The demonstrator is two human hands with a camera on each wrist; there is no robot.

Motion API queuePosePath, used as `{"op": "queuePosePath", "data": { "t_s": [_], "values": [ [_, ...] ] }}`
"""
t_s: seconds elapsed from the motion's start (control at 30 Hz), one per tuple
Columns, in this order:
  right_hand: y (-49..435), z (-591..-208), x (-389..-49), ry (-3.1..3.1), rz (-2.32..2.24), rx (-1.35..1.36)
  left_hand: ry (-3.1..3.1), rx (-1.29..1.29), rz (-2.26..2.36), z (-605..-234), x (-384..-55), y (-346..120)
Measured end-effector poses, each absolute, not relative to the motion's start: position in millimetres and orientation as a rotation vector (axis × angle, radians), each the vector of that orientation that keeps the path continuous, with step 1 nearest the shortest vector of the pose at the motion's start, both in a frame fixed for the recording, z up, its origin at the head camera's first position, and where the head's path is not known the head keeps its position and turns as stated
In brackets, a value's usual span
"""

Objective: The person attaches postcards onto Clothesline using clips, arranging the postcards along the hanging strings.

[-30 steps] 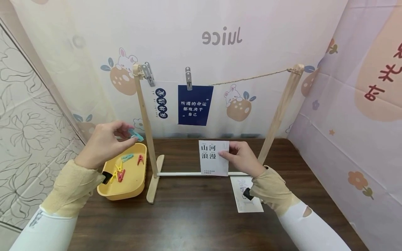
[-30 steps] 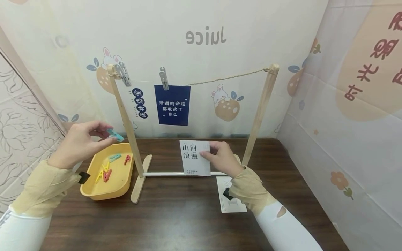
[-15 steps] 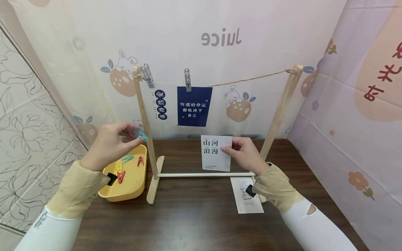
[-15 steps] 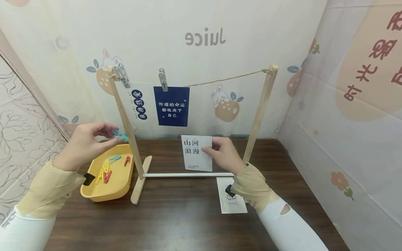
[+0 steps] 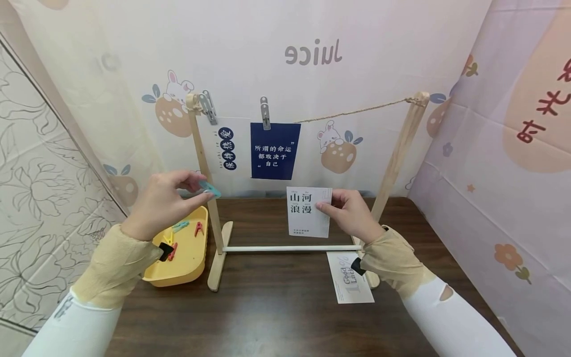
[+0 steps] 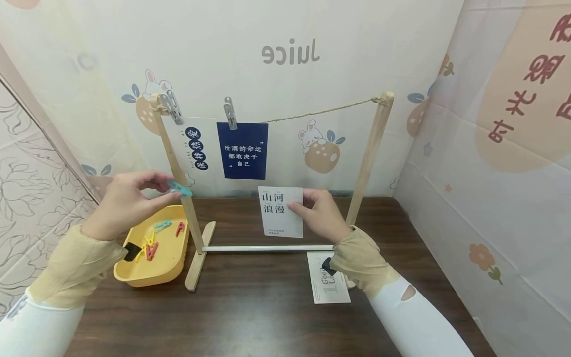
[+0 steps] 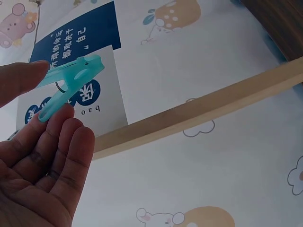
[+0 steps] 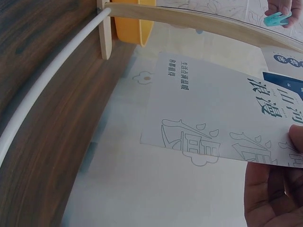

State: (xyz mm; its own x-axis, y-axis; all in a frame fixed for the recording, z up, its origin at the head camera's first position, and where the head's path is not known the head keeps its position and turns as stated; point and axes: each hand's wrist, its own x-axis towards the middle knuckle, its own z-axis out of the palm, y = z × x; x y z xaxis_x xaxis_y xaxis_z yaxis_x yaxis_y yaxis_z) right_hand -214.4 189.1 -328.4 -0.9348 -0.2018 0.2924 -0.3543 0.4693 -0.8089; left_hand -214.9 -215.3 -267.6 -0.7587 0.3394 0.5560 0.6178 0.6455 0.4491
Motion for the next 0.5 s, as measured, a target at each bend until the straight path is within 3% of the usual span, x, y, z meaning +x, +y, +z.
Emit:
{"op": "queuePosePath", "data": {
  "t_s": [0.5],
  "values": [
    [193, -315, -214, -2.547, 1.466, 0.477, -2.417, -0.823, -0.948, -258, -217, -197]
  ]
}}
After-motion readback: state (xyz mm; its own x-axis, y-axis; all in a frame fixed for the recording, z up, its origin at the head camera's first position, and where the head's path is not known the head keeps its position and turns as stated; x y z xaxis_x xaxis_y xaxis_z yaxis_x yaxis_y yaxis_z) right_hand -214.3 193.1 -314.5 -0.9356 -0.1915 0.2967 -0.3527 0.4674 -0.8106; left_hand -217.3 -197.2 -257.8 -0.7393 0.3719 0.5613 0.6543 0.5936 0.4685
